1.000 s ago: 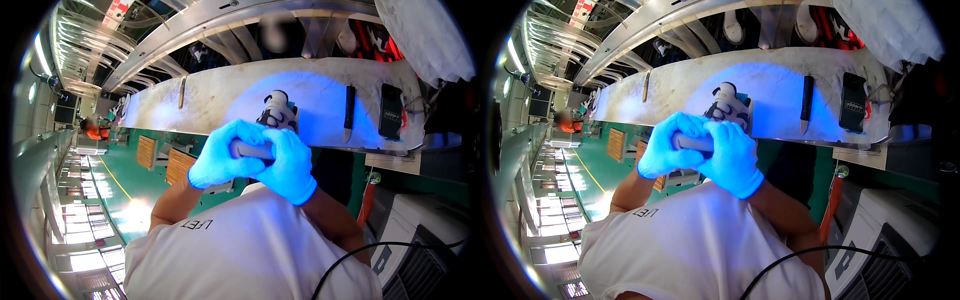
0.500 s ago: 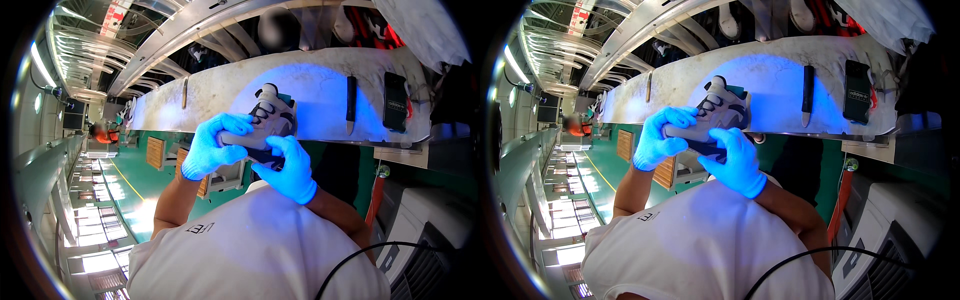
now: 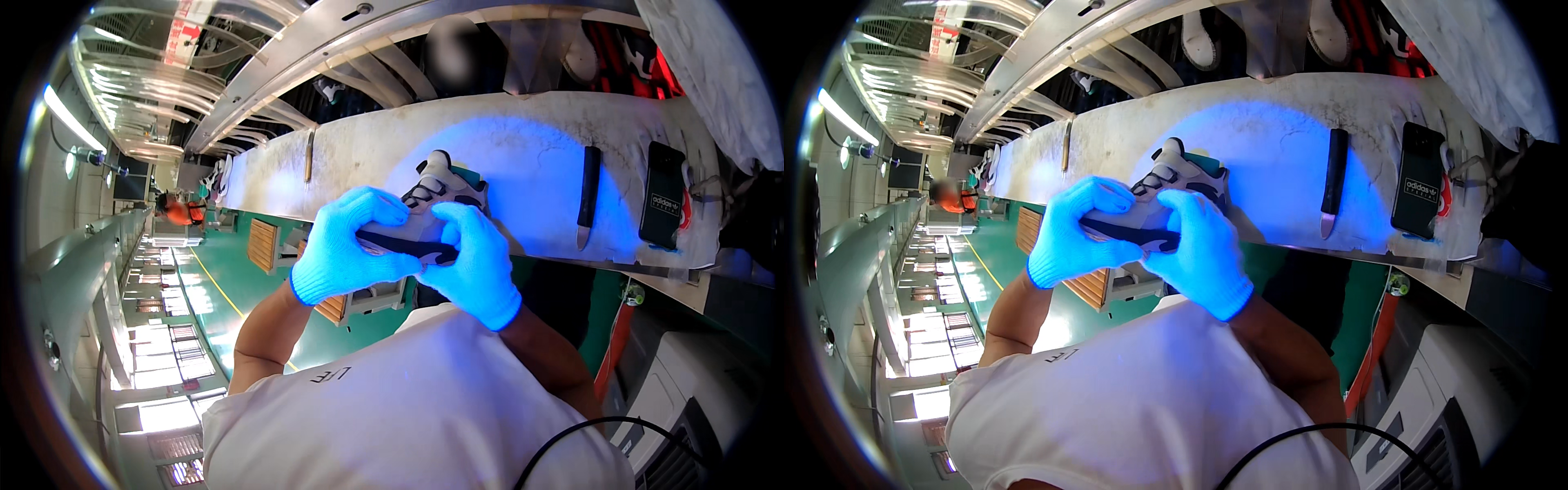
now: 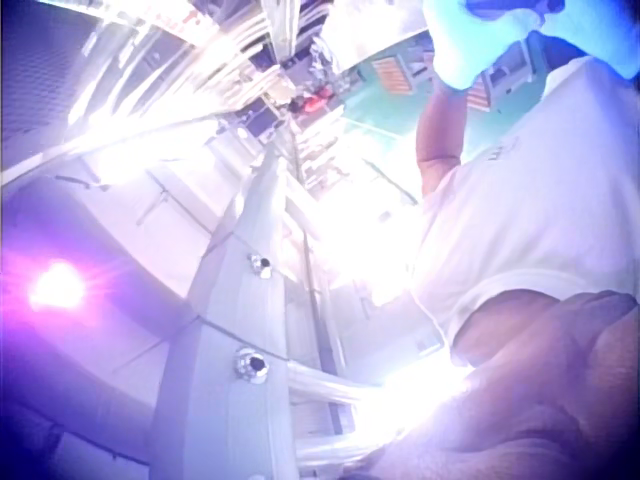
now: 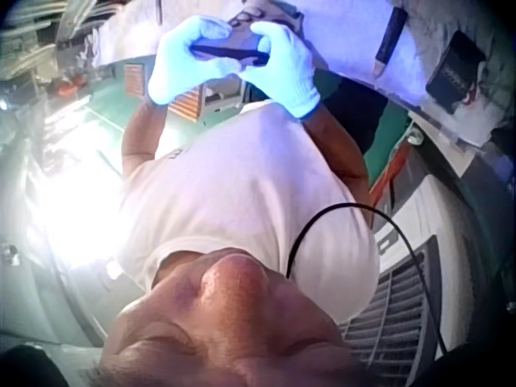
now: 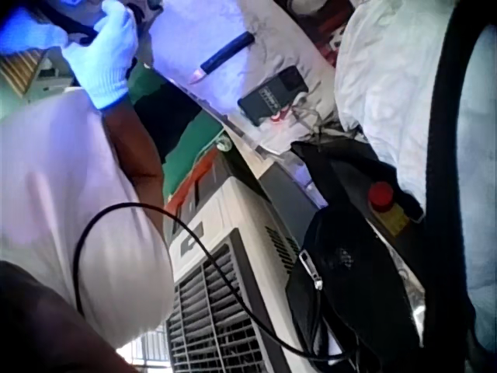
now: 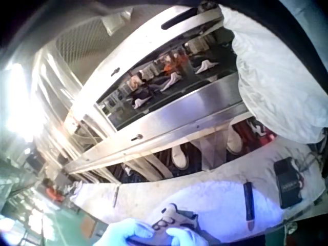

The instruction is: The person repeatedly cleans sneakers on a factory workbench using a small brush and a cloth. They scrub the sole and wipe the upper, then place the shoe on a conveyor belt and retrieve another to repeat the process.

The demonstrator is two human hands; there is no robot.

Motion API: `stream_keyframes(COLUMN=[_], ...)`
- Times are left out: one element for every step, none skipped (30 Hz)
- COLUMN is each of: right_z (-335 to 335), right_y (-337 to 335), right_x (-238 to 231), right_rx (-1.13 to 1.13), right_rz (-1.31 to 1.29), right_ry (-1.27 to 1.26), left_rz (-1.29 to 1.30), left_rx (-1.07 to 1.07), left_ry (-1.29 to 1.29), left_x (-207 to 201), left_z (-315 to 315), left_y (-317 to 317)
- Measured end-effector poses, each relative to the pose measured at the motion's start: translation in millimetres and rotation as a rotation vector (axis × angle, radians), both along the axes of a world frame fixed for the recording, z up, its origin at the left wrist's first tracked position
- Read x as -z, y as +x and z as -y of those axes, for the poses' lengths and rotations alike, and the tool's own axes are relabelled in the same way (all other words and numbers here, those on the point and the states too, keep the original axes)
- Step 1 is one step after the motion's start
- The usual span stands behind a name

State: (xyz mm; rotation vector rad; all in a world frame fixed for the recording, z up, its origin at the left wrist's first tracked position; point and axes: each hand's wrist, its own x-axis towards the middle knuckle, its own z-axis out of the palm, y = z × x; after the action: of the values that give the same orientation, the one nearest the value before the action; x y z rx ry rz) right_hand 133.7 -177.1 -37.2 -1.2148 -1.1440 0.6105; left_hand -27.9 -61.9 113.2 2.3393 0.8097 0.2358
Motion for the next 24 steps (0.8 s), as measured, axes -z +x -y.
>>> stream_keyframes(right_z=[-2.4,-4.5,-6.3,-5.6,-3.7,-1.3,1.5,1.5,1.2,0.6,-0.2,-2.7,-5.2,-7.7,-9.8,-11.9,-12.7,-13.3,-15.1,-19.0,-24.2,-28.4,-30.2,-32.2], right_y=[-0.5,-1.0,-2.9,-2.2,-1.8,-2.1,-2.0,-2.8,-2.2,-1.4,0.3,2.7,4.9,6.8,8.9,10.3,10.5,10.5,11.1,13.0,15.5,16.4,14.9,11.9], right_x=[-0.4,-0.8,2.6,5.1,7.7,10.7,15.5,19.2,21.6,23.3,23.9,23.9,23.5,22.3,21.4,20.9,21.3,22.4,22.4,21.6,18.7,17.0,16.9,16.3], right_rx=[0.018,0.036,0.064,0.074,0.083,0.091,0.058,0.054,0.046,0.038,0.043,0.043,0.043,0.041,0.04,0.039,0.009,-0.019,-0.048,-0.056,-0.069,-0.082,-0.095,-0.109], right_rz=[0.018,0.035,0.055,0.08,0.104,0.129,0.118,0.106,0.101,0.096,0.104,0.115,0.126,0.127,0.129,0.131,0.123,0.115,0.107,0.083,0.06,0.037,0.058,0.079], right_ry=[0.01,0.02,0.055,0.054,0.053,0.051,0.02,0.035,0.052,0.069,0.072,0.081,0.089,0.099,0.107,0.114,0.086,0.056,0.026,0.011,-0.001,-0.014,-0.044,-0.07], left_rz=[-0.001,-0.007,-0.015,-0.023,-0.023,-0.013,-0.002,0.008,0.011,0.014,0.018,0.024,0.03,0.036,0.039,0.042,0.045,0.042,0.04,0.038,0.04,0.043,0.047,-0.003], left_rx=[0.008,0.011,0.013,0.014,0.013,0.015,0.016,0.017,0.032,0.047,0.061,0.079,0.095,0.112,0.122,0.133,0.143,0.149,0.156,0.162,0.147,0.133,0.119,0.06], left_ry=[0.012,-0.011,-0.037,-0.062,-0.071,-0.075,-0.079,-0.082,-0.068,-0.054,-0.04,-0.027,-0.013,0.0,0.011,0.023,0.034,0.021,0.008,-0.004,-0.055,-0.106,-0.156,-0.195], left_x=[4.4,4.7,5.1,5.6,6.4,8.2,9.8,10.8,10.8,10.6,10.7,11.1,11.2,11.1,12.1,12.8,13.2,14.0,14.2,14.3,14.5,14.6,14.6,11.2], left_z=[-7.8,-14.6,-20.5,-25.0,-27.1,-28.4,-29.6,-31.1,-32.2,-33.7,-35.0,-35.9,-37.4,-38.9,-40.8,-42.9,-44.5,-46.7,-48.9,-51.5,-53.4,-55.8,-58.1,-59.3], left_y=[-1.5,-1.9,-2.5,-2.9,-3.3,-3.9,-4.5,-5.1,-5.6,-6.2,-6.0,-5.9,-5.4,-5.2,-5.2,-5.3,-5.7,-6.5,-8.0,-9.1,-11.4,-13.1,-14.2,-12.4])
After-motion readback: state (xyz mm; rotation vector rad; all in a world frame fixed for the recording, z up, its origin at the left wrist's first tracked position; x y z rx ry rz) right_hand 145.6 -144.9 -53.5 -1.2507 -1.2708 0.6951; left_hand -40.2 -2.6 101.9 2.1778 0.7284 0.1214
